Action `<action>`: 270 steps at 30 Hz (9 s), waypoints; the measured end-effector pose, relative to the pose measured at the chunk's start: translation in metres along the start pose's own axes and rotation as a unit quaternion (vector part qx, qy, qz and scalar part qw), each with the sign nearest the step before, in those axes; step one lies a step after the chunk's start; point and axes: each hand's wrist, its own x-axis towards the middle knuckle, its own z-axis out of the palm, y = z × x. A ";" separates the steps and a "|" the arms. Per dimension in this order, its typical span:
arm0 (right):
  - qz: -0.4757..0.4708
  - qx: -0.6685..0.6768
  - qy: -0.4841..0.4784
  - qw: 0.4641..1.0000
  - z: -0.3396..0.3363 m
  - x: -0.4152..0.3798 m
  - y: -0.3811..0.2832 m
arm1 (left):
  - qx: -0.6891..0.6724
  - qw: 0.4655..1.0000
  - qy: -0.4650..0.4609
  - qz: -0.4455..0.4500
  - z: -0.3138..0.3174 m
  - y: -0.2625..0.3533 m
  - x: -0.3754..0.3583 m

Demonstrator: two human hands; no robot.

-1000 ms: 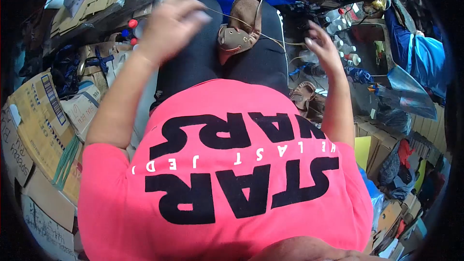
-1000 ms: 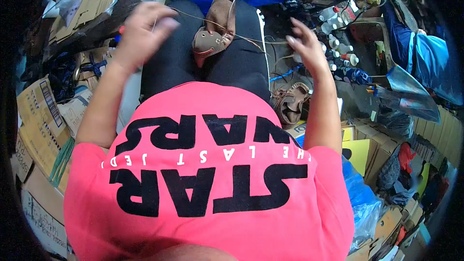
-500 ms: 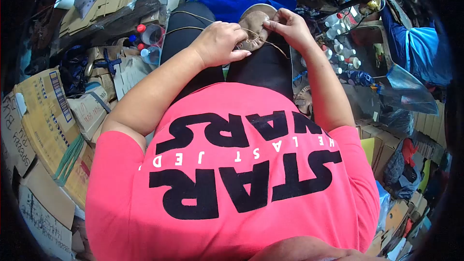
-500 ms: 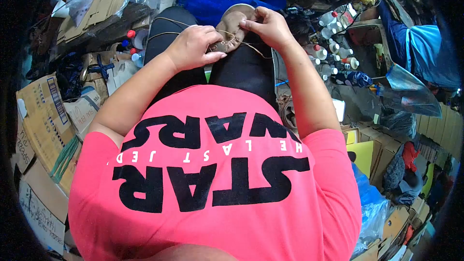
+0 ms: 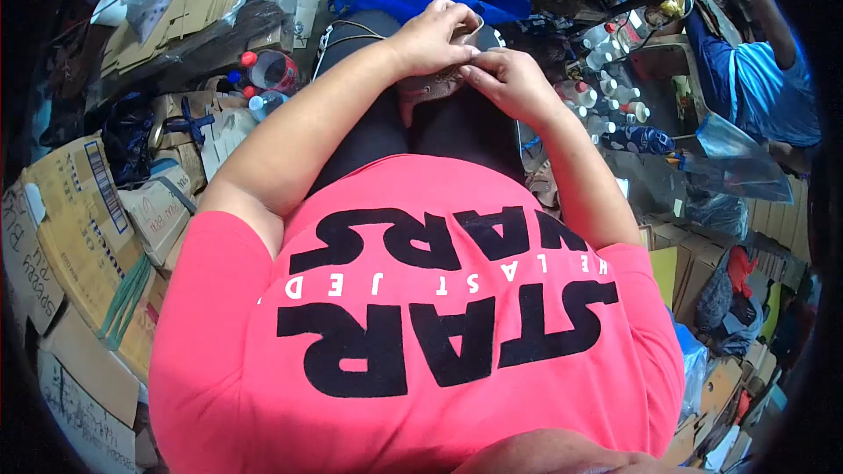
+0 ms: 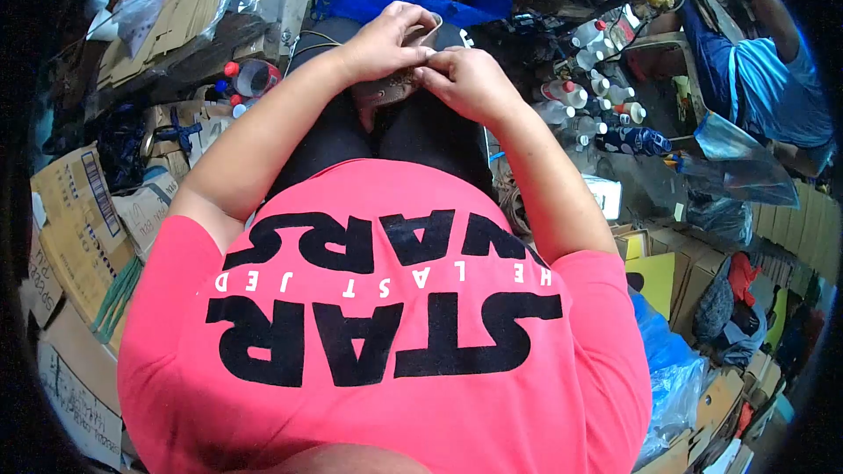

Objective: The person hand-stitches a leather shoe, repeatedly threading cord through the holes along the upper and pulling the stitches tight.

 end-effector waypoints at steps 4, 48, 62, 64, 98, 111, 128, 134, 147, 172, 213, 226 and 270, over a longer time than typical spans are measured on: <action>0.006 -0.010 -0.053 0.999 -0.002 -0.007 0.006 | -0.039 0.999 0.010 0.003 0.008 -0.005 -0.002; 0.070 0.235 -0.085 0.966 -0.012 0.004 0.042 | -0.140 0.944 -0.298 -0.022 -0.044 -0.007 0.031; 0.016 0.074 0.067 0.995 0.007 -0.014 0.012 | 0.103 0.994 0.001 0.035 -0.060 -0.001 -0.029; 0.003 -0.028 0.085 0.996 0.014 -0.021 0.008 | 0.106 0.994 0.005 -0.011 -0.062 0.015 -0.048; 0.051 0.219 -0.080 0.971 -0.003 0.007 0.043 | 0.089 0.995 0.015 0.034 -0.040 -0.007 -0.042; 0.036 0.229 -0.080 0.969 0.000 0.008 0.053 | 0.099 0.994 0.013 0.049 -0.033 -0.007 -0.039; 0.136 0.362 -0.022 0.922 0.013 0.002 0.036 | -0.084 0.974 -0.065 -0.199 -0.032 0.011 -0.032; 0.157 0.326 -0.035 0.931 0.007 0.013 0.033 | -0.062 0.977 -0.096 -0.183 -0.020 -0.004 -0.017; 0.145 0.379 -0.049 0.913 -0.006 0.000 0.054 | 0.005 0.988 -0.111 -0.106 -0.050 0.001 -0.026; -0.116 -0.286 -0.030 0.951 -0.025 0.010 0.004 | 0.100 0.980 -0.173 0.006 -0.041 0.013 -0.019; 0.375 -0.120 -0.015 0.919 -0.073 -0.183 0.195 | 0.332 0.888 0.176 -0.266 -0.234 -0.029 -0.143; 0.077 -0.053 0.080 0.992 -0.021 -0.056 0.094 | -0.070 0.945 0.149 -0.282 -0.169 -0.035 -0.145; -0.044 0.119 0.050 0.991 0.001 0.005 0.043 | -0.173 0.929 -0.294 -0.140 -0.048 0.002 0.018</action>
